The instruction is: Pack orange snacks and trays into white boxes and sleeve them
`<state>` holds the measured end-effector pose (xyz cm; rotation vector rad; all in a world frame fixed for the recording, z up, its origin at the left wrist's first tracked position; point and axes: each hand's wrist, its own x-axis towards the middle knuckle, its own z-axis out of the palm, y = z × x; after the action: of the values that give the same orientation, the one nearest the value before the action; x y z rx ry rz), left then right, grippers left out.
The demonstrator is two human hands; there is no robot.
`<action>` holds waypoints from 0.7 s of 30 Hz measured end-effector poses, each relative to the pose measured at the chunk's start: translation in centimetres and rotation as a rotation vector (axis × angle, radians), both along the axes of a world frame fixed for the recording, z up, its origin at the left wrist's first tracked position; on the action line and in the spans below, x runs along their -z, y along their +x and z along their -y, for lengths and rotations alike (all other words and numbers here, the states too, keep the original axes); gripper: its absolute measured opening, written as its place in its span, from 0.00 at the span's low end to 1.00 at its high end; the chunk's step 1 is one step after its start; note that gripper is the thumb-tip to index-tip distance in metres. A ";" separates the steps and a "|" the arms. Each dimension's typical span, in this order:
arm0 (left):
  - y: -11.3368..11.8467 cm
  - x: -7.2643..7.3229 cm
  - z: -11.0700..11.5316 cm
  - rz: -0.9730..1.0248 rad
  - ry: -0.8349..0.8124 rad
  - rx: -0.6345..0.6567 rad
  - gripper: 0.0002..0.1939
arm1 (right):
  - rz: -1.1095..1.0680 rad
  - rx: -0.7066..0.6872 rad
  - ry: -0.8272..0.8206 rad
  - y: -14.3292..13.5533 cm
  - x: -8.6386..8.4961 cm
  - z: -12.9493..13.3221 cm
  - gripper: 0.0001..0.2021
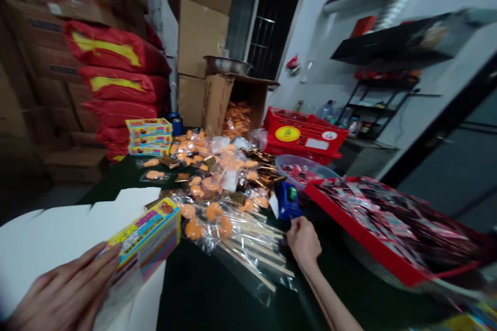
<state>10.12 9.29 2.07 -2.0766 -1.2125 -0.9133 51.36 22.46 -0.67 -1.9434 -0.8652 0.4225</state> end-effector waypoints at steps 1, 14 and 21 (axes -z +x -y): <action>0.1 -0.3 0.2 -0.024 0.009 -0.010 0.14 | -0.008 -0.073 0.015 -1.9 -0.9 0.9 0.10; 1.9 -1.8 1.4 0.065 -0.004 -0.092 0.13 | -0.666 -0.937 -0.258 -26.6 -7.1 8.5 0.18; 2.1 -3.1 2.0 0.100 -0.206 -0.196 0.16 | -1.023 -0.971 -0.171 -27.4 -0.6 10.1 0.28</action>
<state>12.19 7.32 5.18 -2.0412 -1.5914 -0.8397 24.00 12.37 -0.11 -1.0196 -0.9889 1.8845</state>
